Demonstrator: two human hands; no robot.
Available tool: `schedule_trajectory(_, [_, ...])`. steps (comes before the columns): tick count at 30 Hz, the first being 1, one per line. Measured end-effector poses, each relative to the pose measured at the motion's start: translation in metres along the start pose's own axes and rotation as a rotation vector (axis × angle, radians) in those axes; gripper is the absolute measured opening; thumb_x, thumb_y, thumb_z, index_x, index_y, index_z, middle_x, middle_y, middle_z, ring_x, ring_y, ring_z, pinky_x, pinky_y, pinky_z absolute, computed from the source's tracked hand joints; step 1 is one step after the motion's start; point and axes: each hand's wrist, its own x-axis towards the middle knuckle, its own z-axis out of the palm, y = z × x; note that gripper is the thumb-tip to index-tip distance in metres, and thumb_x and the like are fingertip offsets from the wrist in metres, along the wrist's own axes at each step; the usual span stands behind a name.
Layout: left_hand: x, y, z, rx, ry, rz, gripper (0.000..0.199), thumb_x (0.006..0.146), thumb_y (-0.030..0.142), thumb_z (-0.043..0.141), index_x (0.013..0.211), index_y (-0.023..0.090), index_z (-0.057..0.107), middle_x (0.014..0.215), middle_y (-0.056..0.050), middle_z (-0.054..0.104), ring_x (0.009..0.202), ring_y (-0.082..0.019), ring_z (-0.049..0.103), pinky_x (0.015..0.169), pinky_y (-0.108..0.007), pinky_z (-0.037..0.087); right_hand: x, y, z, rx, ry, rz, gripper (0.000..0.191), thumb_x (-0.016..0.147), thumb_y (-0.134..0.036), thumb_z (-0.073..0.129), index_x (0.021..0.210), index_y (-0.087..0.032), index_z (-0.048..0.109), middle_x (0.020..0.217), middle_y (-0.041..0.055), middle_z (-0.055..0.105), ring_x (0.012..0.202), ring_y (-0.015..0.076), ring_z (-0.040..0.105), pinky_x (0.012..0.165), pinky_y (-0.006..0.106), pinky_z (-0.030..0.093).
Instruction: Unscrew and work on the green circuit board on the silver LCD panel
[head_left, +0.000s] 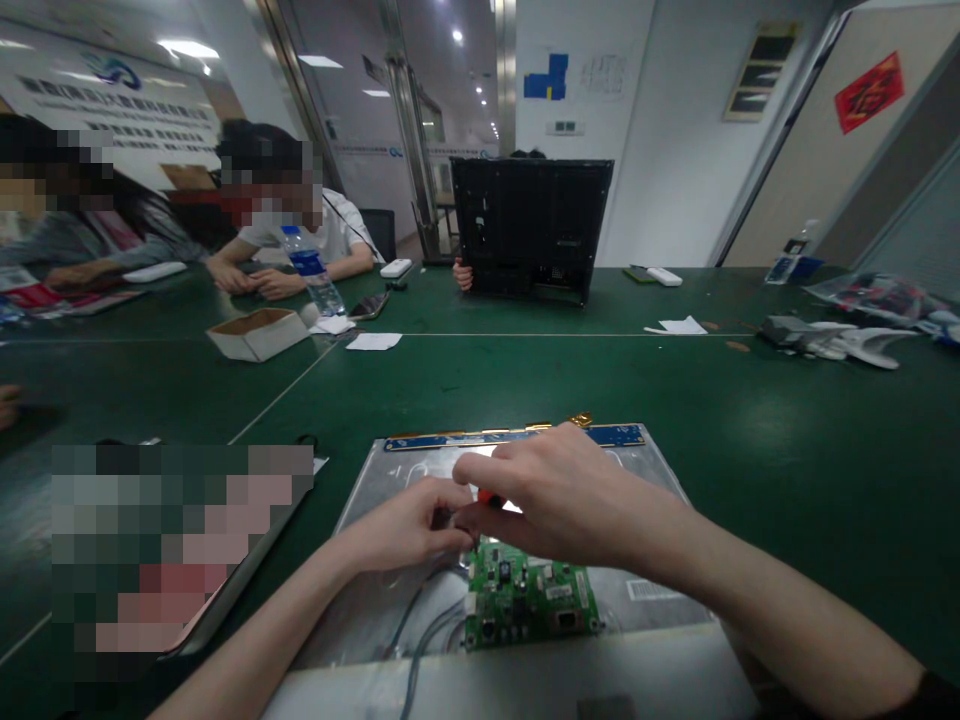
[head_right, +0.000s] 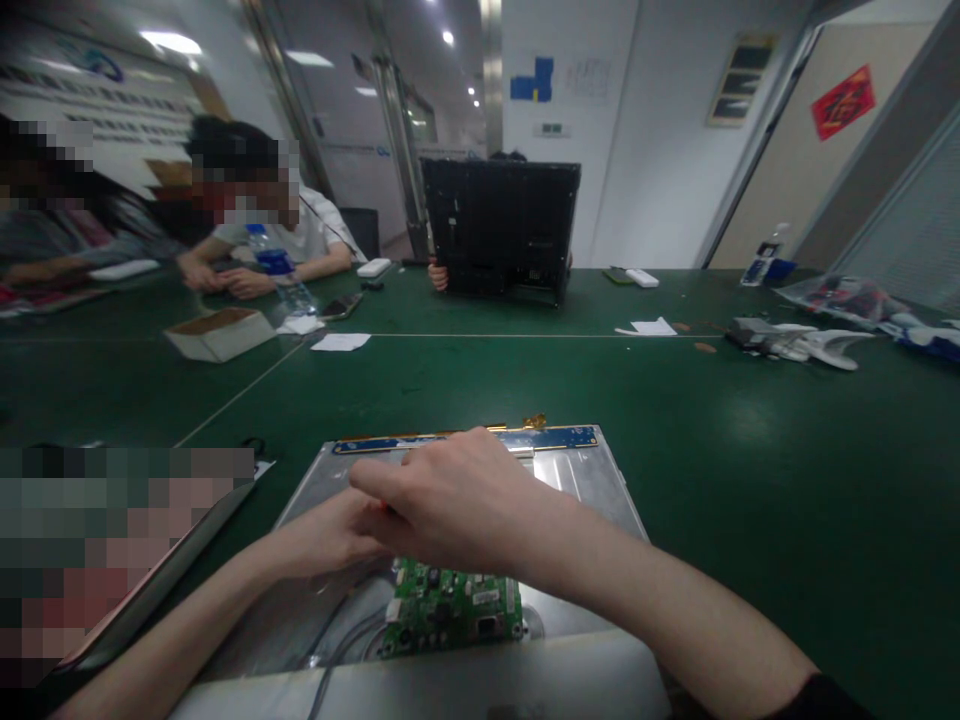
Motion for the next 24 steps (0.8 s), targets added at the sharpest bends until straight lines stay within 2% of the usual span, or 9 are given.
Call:
schedule_trajectory(3, [0.0008, -0.0039, 0.0001, -0.025, 0.004, 0.018, 0.008, 0.076, 0.024, 0.06, 0.079, 0.017, 0.064, 0.078, -0.001, 0.063, 0.078, -0.021, 0.058, 0.07, -0.028, 0.045, -0.0005, -0.0014, -0.0007, 0.019, 0.022, -0.013, 0.012, 0.094, -0.028, 0.046, 0.099, -0.019, 0.052, 0.085, 0.0011, 0.067, 0.06, 0.0122, 0.05, 0.049, 0.027, 0.019])
schedule_trajectory(7, [0.0021, -0.0074, 0.0014, -0.068, -0.005, 0.054, 0.009, 0.076, 0.022, 0.061, 0.082, 0.017, 0.066, 0.083, -0.002, 0.065, 0.078, -0.02, 0.059, 0.07, -0.027, 0.045, -0.0003, -0.0016, -0.0022, 0.053, 0.035, -0.027, 0.017, 0.087, -0.027, 0.05, 0.1, -0.015, 0.051, 0.089, 0.0033, 0.065, 0.062, 0.0126, 0.049, 0.048, 0.027, 0.024])
schedule_trajectory(14, [0.0011, -0.0004, 0.0012, -0.045, 0.029, 0.033, 0.016, 0.078, 0.032, 0.061, 0.072, 0.018, 0.061, 0.073, -0.001, 0.06, 0.071, -0.02, 0.055, 0.064, -0.027, 0.043, -0.0005, 0.0013, 0.0013, -0.001, 0.029, -0.003, 0.019, 0.095, -0.039, 0.051, 0.098, -0.02, 0.053, 0.082, 0.0007, 0.068, 0.06, 0.0132, 0.052, 0.049, 0.028, 0.017])
schedule_trajectory(20, [0.0015, -0.001, 0.002, -0.065, 0.025, 0.015, 0.01, 0.072, 0.024, 0.06, 0.078, 0.018, 0.066, 0.074, 0.0, 0.062, 0.071, -0.019, 0.057, 0.064, -0.027, 0.043, -0.0002, -0.001, 0.0001, 0.023, 0.027, -0.031, 0.01, 0.092, -0.026, 0.047, 0.098, -0.02, 0.052, 0.085, 0.0014, 0.068, 0.06, 0.0121, 0.051, 0.049, 0.028, 0.019])
schedule_trajectory(24, [0.002, -0.004, 0.0025, -0.091, 0.025, 0.045, 0.01, 0.074, 0.024, 0.061, 0.079, 0.018, 0.067, 0.079, -0.002, 0.065, 0.075, -0.02, 0.059, 0.067, -0.027, 0.045, -0.0008, -0.0016, -0.0035, 0.038, 0.021, -0.028, 0.012, 0.088, -0.026, 0.049, 0.098, -0.019, 0.051, 0.087, 0.0021, 0.068, 0.06, 0.0123, 0.051, 0.048, 0.027, 0.019])
